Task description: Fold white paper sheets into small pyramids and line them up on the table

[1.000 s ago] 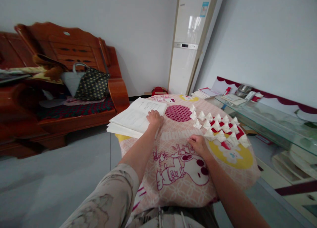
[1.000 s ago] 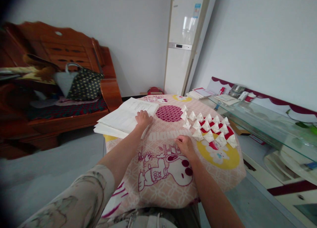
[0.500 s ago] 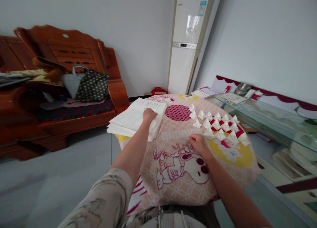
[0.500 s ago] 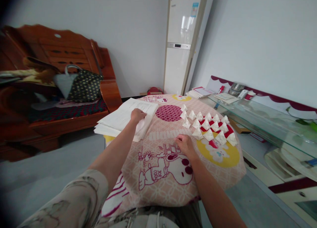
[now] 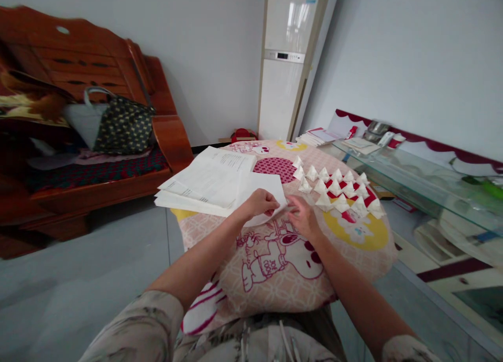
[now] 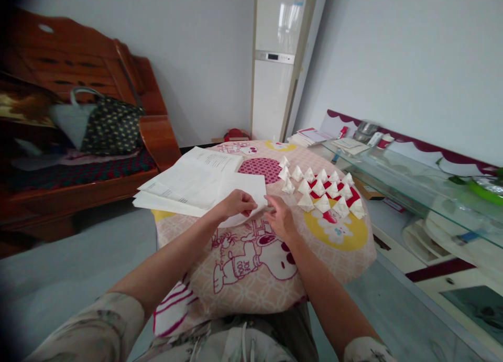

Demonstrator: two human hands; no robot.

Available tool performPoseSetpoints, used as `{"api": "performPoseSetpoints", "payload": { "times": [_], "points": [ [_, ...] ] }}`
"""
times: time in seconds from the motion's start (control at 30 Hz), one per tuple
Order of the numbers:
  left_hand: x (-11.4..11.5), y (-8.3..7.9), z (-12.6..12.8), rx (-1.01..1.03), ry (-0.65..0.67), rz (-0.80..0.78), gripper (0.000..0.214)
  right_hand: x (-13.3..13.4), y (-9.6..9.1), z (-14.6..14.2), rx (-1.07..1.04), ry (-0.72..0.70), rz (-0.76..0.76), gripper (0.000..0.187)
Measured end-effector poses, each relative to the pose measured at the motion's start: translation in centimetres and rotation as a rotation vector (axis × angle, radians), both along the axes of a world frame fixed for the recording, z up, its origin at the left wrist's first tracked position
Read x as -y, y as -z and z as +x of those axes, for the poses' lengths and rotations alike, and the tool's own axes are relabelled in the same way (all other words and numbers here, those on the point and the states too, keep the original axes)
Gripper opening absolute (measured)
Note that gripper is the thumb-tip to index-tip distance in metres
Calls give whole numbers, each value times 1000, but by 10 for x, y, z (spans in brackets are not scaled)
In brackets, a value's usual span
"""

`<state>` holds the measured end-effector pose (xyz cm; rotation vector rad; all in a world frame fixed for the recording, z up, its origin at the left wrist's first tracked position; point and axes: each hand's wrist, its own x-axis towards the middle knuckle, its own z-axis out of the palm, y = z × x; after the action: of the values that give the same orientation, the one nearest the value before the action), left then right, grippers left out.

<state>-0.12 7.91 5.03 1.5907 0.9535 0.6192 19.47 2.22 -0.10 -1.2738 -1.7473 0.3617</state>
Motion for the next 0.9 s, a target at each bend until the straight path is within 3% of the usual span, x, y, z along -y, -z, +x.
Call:
{"api": "performPoseSetpoints", "payload": {
  "times": [0.13,0.23,0.37,0.47,0.63,0.73,0.9],
  "points": [
    [13,5,0,24,122,81,21,-2,4,6,130,-86,48,23],
    [11,3,-17,11,13,248,21,1,4,19,147,-94,67,26],
    [6,0,-48,-68,-76,357,23,20,-3,34,19,-196,-42,12],
    [10,-2,-66,-178,25,437,30,44,-11,40,-149,-275,-161,10],
    [25,-8,-86,-315,285,496,51,74,-18,46,-465,4,-488,29],
    [32,-12,-84,-315,353,441,55,74,-19,47,-620,98,-460,34],
    [37,-7,-61,-15,361,213,33,65,-23,44,-629,88,-456,36]
  ]
}}
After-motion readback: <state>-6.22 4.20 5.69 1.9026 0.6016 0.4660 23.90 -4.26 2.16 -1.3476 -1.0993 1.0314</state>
